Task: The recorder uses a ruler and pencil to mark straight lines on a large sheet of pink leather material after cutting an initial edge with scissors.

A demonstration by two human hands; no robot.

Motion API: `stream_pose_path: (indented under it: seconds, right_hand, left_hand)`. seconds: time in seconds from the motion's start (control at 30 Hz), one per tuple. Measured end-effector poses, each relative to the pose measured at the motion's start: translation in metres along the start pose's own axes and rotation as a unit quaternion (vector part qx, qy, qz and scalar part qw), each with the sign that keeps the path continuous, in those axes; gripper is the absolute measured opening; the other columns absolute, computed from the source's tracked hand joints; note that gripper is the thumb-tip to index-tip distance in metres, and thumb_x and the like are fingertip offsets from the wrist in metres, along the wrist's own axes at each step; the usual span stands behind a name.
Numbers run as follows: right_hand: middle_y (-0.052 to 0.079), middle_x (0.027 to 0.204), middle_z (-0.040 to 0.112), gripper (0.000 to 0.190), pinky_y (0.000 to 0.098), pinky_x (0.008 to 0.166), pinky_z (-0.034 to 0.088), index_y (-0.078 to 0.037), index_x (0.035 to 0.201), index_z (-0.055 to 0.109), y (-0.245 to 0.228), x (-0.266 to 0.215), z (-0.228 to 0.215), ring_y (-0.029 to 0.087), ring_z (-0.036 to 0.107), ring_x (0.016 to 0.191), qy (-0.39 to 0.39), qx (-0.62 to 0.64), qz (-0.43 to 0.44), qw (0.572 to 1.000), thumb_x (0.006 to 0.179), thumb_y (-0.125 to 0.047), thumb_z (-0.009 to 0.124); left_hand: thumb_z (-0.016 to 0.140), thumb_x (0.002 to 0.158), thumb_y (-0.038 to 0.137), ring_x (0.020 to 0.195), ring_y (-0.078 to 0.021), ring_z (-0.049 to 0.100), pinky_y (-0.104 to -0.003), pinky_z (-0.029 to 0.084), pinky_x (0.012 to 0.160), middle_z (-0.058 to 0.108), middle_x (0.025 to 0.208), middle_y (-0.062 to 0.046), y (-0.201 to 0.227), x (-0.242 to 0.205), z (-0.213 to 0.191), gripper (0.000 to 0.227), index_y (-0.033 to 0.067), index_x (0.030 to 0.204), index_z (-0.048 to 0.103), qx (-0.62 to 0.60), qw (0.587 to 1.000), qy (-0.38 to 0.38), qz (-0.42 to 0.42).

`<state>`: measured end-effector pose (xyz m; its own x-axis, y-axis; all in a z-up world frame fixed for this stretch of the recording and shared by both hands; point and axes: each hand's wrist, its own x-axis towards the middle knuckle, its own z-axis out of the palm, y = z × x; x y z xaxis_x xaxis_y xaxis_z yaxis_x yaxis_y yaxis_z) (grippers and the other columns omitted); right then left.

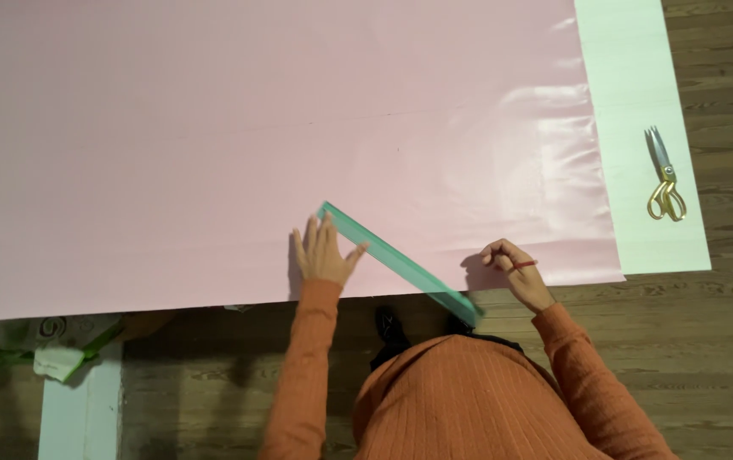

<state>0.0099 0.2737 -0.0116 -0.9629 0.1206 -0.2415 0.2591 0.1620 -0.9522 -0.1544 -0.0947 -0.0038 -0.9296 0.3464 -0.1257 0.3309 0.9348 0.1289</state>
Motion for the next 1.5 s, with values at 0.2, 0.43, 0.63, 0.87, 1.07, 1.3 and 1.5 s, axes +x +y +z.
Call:
stream_pose_path:
  seconds: [0.2, 0.43, 0.63, 0.87, 1.07, 1.3, 1.5]
  right_hand:
    - [0.003, 0.093, 0.065, 0.022, 0.03, 0.087, 0.051, -0.003, 0.105, 0.064, 0.0, -0.019, 0.016, 0.014, 0.059, 0.09, 0.02, 0.024, 0.011, 0.999, 0.105, -0.007, 0.042]
    - [0.004, 0.092, 0.065, 0.023, 0.0302, 0.086, 0.053, -0.002, 0.105, 0.065, 0.002, -0.032, 0.029, 0.014, 0.061, 0.09, 0.035, 0.049, 0.012, 0.998, 0.104, -0.008, 0.043]
    - [0.005, 0.09, 0.066, 0.023, 0.031, 0.083, 0.055, -0.002, 0.106, 0.065, 0.004, -0.035, 0.037, 0.014, 0.062, 0.085, 0.058, 0.049, 0.036, 0.996, 0.106, -0.013, 0.044]
    - [0.004, 0.09, 0.066, 0.025, 0.0307, 0.083, 0.056, -0.002, 0.105, 0.065, 0.013, -0.032, 0.047, 0.014, 0.061, 0.085, 0.066, 0.084, 0.039, 0.993, 0.107, -0.017, 0.046]
    - [0.005, 0.092, 0.067, 0.024, 0.0305, 0.082, 0.055, -0.001, 0.106, 0.064, 0.006, -0.034, 0.054, 0.014, 0.062, 0.084, 0.072, 0.057, 0.043, 0.995, 0.107, -0.016, 0.046]
    - [0.006, 0.093, 0.071, 0.024, 0.0312, 0.082, 0.056, -0.003, 0.103, 0.064, -0.013, -0.042, 0.061, 0.014, 0.065, 0.086, 0.096, 0.053, 0.033, 0.993, 0.107, -0.017, 0.045]
    - [0.005, 0.094, 0.07, 0.025, 0.0305, 0.079, 0.054, -0.004, 0.103, 0.064, 0.005, -0.048, 0.049, 0.014, 0.064, 0.087, 0.11, 0.071, 0.041, 0.991, 0.109, -0.018, 0.044]
  left_hand:
    - [0.059, 0.072, 0.084, 0.155, -0.0223, 0.011, -0.05, 0.006, 0.124, 0.021, 0.167, -0.002, 0.0, 0.067, -0.021, 0.11, 0.0113, 0.152, 0.039, -0.029, 0.998, -0.048, 0.014]
    - [0.06, 0.079, 0.077, 0.155, -0.0212, 0.012, -0.046, 0.013, 0.126, 0.021, 0.169, 0.001, -0.007, 0.106, -0.019, 0.095, 0.0273, 0.156, 0.037, -0.004, 0.986, -0.042, 0.162]
    - [0.058, 0.073, 0.087, 0.156, -0.0171, 0.015, -0.042, 0.013, 0.13, 0.023, 0.169, 0.001, -0.009, 0.093, -0.03, 0.112, 0.0242, 0.161, 0.029, -0.092, 0.981, -0.048, 0.165]
    - [0.071, 0.054, 0.089, 0.154, -0.0168, 0.011, -0.042, 0.005, 0.127, 0.021, 0.168, 0.0, -0.013, 0.081, -0.04, 0.132, 0.021, 0.158, 0.027, -0.038, 0.976, -0.09, 0.197]
    - [0.072, 0.055, 0.089, 0.155, -0.0182, 0.01, -0.044, 0.004, 0.127, 0.021, 0.168, 0.0, -0.016, 0.087, -0.038, 0.134, 0.0181, 0.159, 0.026, -0.034, 0.969, -0.082, 0.229]
    - [0.071, 0.053, 0.089, 0.154, -0.0179, 0.009, -0.045, 0.002, 0.127, 0.02, 0.167, 0.003, -0.002, 0.103, -0.059, 0.134, 0.0193, 0.159, 0.027, -0.01, 0.965, -0.103, 0.241]
    - [0.067, 0.064, 0.091, 0.156, -0.0189, 0.011, -0.048, 0.003, 0.127, 0.021, 0.17, 0.004, -0.009, 0.155, 0.003, 0.121, 0.0249, 0.158, 0.032, 0.007, 0.951, 0.004, 0.308]
